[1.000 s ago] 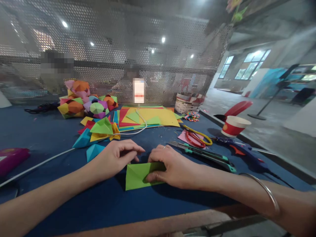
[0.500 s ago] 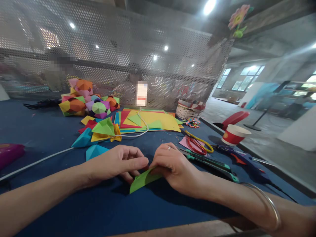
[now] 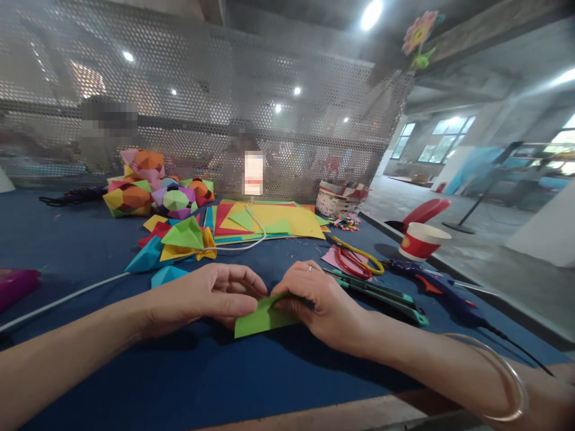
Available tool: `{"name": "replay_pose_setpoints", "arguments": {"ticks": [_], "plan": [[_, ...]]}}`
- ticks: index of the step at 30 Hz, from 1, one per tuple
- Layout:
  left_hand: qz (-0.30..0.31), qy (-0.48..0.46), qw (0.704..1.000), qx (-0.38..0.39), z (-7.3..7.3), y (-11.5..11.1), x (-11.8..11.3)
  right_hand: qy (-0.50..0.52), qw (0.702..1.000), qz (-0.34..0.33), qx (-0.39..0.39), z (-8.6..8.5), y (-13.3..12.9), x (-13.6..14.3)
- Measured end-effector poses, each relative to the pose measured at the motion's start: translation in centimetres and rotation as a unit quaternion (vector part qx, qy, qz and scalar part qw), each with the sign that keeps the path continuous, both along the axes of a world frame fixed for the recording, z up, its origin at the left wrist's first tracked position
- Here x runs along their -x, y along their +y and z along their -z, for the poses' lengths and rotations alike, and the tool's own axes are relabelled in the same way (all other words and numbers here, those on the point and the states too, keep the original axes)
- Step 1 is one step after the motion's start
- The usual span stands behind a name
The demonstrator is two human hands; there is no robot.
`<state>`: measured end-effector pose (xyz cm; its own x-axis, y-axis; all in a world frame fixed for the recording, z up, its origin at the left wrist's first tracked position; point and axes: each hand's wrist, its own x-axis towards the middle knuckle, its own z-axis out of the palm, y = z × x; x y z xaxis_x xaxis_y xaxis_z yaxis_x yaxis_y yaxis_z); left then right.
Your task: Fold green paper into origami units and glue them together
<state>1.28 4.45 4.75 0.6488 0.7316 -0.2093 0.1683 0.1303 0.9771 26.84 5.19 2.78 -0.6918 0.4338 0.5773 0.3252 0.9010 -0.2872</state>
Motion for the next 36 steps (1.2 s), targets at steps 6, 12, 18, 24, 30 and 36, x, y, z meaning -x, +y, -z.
{"name": "replay_pose_setpoints", "arguments": {"ticks": [6, 12, 18, 24, 30, 36], "plan": [[-0.011, -0.046, 0.998, 0.032, 0.22, 0.14, -0.10, 0.045, 0.998, 0.041, 0.028, 0.11, -0.42, -0.39], [-0.019, -0.057, 0.998, 0.035, 0.40, 0.09, -0.32, 0.090, 0.992, 0.042, 0.081, 0.33, -0.71, -0.60], [-0.033, -0.043, 0.998, 0.028, 0.43, 0.00, -0.27, 0.086, 0.995, 0.014, 0.047, 0.35, -0.69, -0.69], [-0.057, -0.032, 0.998, 0.011, 0.33, -0.13, -0.61, 0.075, 0.997, 0.019, 0.005, 0.51, -0.59, -0.78], [-0.079, -0.054, 0.995, -0.021, 0.23, -0.16, -0.61, 0.054, 0.998, 0.013, -0.029, 0.51, -0.36, -0.80], [-0.027, -0.050, 0.998, -0.024, 0.37, -0.14, -0.29, 0.053, 0.998, 0.012, -0.027, 0.56, -0.34, -0.82]]}}
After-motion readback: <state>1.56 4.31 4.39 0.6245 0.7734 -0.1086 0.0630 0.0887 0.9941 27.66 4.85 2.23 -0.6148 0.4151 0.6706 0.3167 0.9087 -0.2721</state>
